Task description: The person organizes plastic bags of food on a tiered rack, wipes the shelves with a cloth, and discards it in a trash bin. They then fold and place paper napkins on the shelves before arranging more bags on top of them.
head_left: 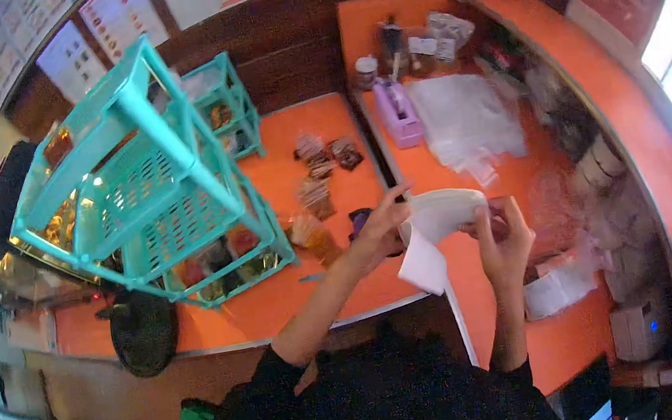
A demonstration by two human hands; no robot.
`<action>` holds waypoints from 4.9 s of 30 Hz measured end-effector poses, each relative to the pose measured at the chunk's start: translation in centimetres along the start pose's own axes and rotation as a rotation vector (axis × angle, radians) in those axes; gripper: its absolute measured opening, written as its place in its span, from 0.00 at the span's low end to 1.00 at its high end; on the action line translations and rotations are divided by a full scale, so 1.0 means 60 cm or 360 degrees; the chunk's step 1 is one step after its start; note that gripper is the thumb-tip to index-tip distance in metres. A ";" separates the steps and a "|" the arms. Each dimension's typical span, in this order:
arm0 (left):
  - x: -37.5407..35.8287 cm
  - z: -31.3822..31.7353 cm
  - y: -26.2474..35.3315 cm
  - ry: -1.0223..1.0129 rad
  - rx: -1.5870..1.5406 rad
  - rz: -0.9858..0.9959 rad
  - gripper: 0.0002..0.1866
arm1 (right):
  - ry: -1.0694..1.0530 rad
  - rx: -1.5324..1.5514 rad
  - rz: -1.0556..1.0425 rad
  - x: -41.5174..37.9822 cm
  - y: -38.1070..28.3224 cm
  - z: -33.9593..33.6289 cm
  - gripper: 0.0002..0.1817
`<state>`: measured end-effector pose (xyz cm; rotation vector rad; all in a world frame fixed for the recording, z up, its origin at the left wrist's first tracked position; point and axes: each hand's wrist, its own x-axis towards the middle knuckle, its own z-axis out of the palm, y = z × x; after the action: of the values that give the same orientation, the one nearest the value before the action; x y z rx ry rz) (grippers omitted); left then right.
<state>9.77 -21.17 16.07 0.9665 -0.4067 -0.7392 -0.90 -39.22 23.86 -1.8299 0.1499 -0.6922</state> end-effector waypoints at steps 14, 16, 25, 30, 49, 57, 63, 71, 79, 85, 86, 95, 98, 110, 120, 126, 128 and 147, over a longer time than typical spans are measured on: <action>-0.406 -0.262 -0.203 0.1903 -0.0081 -0.0073 0.11 | -0.1254 0.0706 0.1486 -0.164 0.237 0.413 0.06; -0.455 -0.290 -0.218 0.1997 -0.0016 0.0089 0.10 | -0.1281 0.0876 0.1619 -0.197 0.281 0.465 0.09; -0.527 -0.341 -0.251 0.2017 0.0655 0.0441 0.18 | -0.1237 -0.0373 -0.0448 -0.274 0.219 0.530 0.22; -0.528 -0.341 -0.230 0.2018 0.0844 0.0666 0.17 | -0.1417 -0.0362 -0.0584 -0.293 0.194 0.553 0.19; -0.542 -0.300 -0.163 0.1731 0.2131 0.0358 0.34 | -0.1002 -0.0248 -0.0459 -0.338 0.144 0.572 0.06; -0.573 -0.295 -0.122 0.1949 0.0898 0.0755 0.25 | -0.1767 0.0594 -0.0351 -0.314 -0.018 0.580 0.13; -0.603 -0.207 0.000 0.1869 -0.0288 0.0946 0.20 | -0.1760 0.0339 -0.0227 -0.275 -0.065 0.569 0.13; -0.598 -0.178 0.045 0.1952 -0.0344 0.1009 0.17 | -0.2096 0.0603 0.0124 -0.259 -0.073 0.536 0.06; -0.592 -0.135 0.077 0.1787 -0.0019 0.0854 0.09 | -0.1388 0.0392 -0.0581 -0.252 -0.107 0.529 0.14; -0.549 -0.168 0.041 0.1820 0.0131 0.0976 0.07 | -0.1425 0.0501 -0.0482 -0.294 -0.096 0.559 0.13; -0.543 -0.190 0.020 0.1866 0.0101 0.1031 0.07 | -0.1439 0.0564 -0.0227 -0.306 -0.067 0.576 0.13; -0.581 -0.341 -0.299 0.2213 0.0323 0.0332 0.11 | -0.1925 -0.0362 -0.0904 -0.330 0.147 0.564 0.28; -0.572 -0.341 -0.278 0.2253 0.0671 0.0429 0.11 | -0.1848 -0.0327 -0.1134 -0.342 0.153 0.610 0.28; -0.586 -0.348 -0.274 0.2390 0.0447 0.0317 0.16 | -0.1557 -0.0725 -0.1008 -0.369 0.213 0.664 0.21; -0.574 -0.351 -0.288 0.2241 0.0361 0.0470 0.23 | -0.1511 -0.0469 -0.0984 -0.375 0.253 0.670 0.10; -0.566 -0.380 -0.321 0.2264 0.0755 0.0378 0.19 | -0.1387 -0.0500 -0.1220 -0.365 0.215 0.662 0.11; -0.576 -0.379 -0.291 0.2067 0.0704 0.0323 0.19 | -0.1638 -0.0151 -0.1147 -0.352 0.130 0.634 0.11; -0.634 -0.131 0.155 0.2179 0.0376 0.1482 0.04 | -0.1074 0.0495 -0.0532 -0.301 -0.199 0.585 0.20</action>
<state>-8.10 14.29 20.14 1.1314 0.3001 0.8613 -0.01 1.90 20.32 -1.7011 -0.6828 -0.2661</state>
